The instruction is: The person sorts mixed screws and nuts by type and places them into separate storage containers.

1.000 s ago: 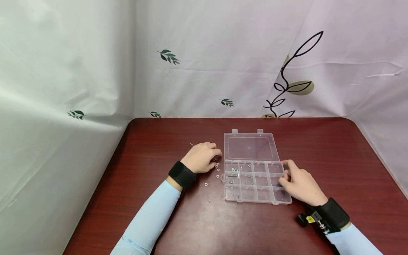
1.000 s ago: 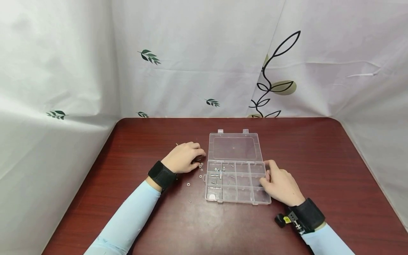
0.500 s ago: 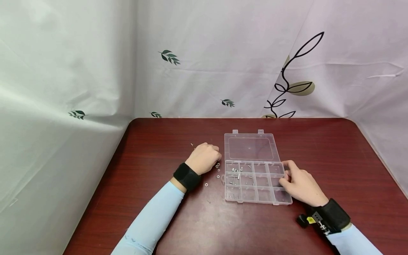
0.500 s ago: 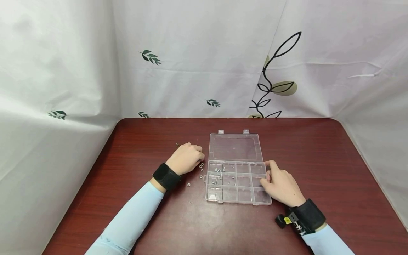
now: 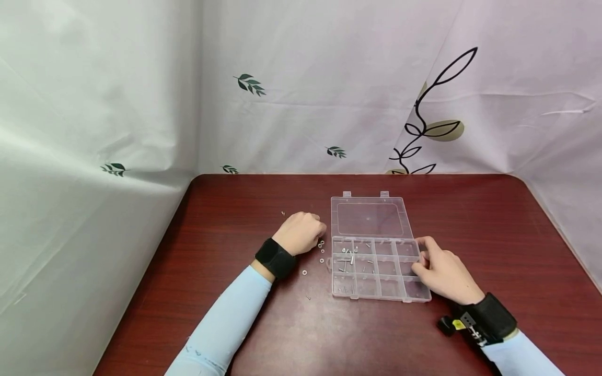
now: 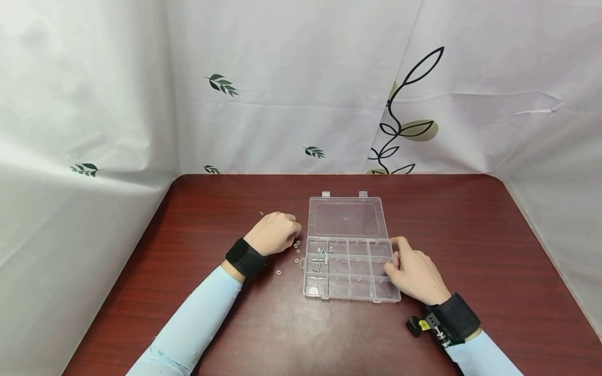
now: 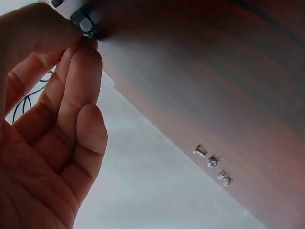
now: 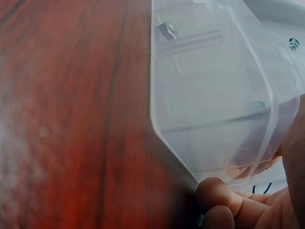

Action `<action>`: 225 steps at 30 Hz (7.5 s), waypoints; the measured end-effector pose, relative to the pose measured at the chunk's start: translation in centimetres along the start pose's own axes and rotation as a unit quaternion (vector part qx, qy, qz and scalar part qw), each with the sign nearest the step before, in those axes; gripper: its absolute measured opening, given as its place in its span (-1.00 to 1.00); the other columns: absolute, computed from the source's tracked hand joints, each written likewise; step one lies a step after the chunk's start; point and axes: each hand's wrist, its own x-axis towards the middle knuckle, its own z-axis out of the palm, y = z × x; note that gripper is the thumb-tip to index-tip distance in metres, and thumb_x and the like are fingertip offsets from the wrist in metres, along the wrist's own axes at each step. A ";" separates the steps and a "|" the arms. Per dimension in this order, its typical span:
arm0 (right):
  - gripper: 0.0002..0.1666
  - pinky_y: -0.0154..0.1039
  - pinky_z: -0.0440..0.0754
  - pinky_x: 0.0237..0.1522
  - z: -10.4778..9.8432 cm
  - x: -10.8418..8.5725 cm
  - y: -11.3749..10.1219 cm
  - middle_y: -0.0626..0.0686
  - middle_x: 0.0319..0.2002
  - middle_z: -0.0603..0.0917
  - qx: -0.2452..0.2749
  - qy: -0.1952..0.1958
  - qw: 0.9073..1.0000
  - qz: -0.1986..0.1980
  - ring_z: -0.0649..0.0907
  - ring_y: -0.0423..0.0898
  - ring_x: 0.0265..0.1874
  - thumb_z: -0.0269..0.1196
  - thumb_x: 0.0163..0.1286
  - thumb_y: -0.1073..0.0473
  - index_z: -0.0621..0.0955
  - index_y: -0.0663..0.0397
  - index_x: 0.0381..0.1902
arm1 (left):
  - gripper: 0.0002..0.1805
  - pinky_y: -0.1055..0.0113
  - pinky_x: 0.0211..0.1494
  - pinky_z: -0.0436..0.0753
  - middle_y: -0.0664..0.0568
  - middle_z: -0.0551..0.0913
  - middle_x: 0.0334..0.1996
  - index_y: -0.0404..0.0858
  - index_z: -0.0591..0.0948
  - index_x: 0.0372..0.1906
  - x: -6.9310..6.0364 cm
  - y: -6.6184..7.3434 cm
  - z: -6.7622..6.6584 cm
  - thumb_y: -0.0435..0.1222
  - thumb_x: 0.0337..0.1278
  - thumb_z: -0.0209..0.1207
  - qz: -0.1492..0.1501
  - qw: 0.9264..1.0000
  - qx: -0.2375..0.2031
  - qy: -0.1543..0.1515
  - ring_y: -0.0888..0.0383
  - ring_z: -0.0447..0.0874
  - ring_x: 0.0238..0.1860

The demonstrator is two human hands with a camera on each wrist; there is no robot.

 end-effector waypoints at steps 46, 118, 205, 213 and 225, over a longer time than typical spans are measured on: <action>-0.53 -0.33 0.28 -0.60 0.0 0.1 0.0 -0.19 -0.62 0.41 0.003 -0.006 1.000 0.007 0.37 -0.30 -0.71 0.24 0.15 0.29 0.42 0.16 0.04 | -0.60 0.33 -0.08 0.51 0.11 0.52 -0.17 -0.10 0.58 0.07 3.1 8.5 -4.5 -0.06 0.16 0.25 0.153 0.987 -0.046 0.035 0.18 0.50 -0.24; -0.56 -0.34 0.24 -0.59 0.0 0.0 -0.1 -0.21 -0.64 0.37 0.001 0.003 1.000 0.000 0.33 -0.32 -0.72 0.23 0.14 0.30 0.43 0.15 0.01 | -0.96 0.31 -0.39 0.42 0.21 0.50 -0.54 -0.06 0.59 -0.50 -8.4 6.8 -2.3 -0.23 -0.06 0.23 0.199 0.977 0.081 -0.010 0.23 0.55 -0.48; -0.56 -0.34 0.24 -0.56 0.0 -0.1 -0.1 -0.21 -0.62 0.38 0.000 0.005 1.000 -0.001 0.32 -0.32 -0.71 0.24 0.14 0.30 0.42 0.14 0.00 | -0.84 0.31 -0.25 0.61 0.15 0.47 -0.38 -0.06 0.65 -0.29 -8.4 2.7 -2.3 -0.29 -0.01 0.37 0.102 0.994 -0.040 -0.009 0.18 0.54 -0.38; -0.57 -0.33 0.25 -0.55 0.0 0.0 -0.1 -0.21 -0.62 0.38 -0.001 0.006 1.000 0.002 0.33 -0.32 -0.71 0.24 0.14 0.29 0.43 0.14 -0.01 | -0.84 0.37 -0.38 0.55 0.18 0.41 -0.50 -0.03 0.64 -0.41 -8.2 3.2 -2.0 -0.40 0.04 0.26 0.120 0.992 -0.035 0.004 0.21 0.50 -0.49; -0.56 -0.33 0.26 -0.56 0.0 0.0 -0.2 -0.22 -0.63 0.38 -0.003 0.009 1.000 0.000 0.34 -0.32 -0.71 0.24 0.12 0.30 0.43 0.14 -0.01 | -0.89 0.32 -0.36 0.54 0.17 0.39 -0.50 -0.05 0.58 -0.40 -6.8 3.8 -2.4 -0.31 -0.08 0.24 0.133 0.990 -0.031 0.017 0.19 0.48 -0.51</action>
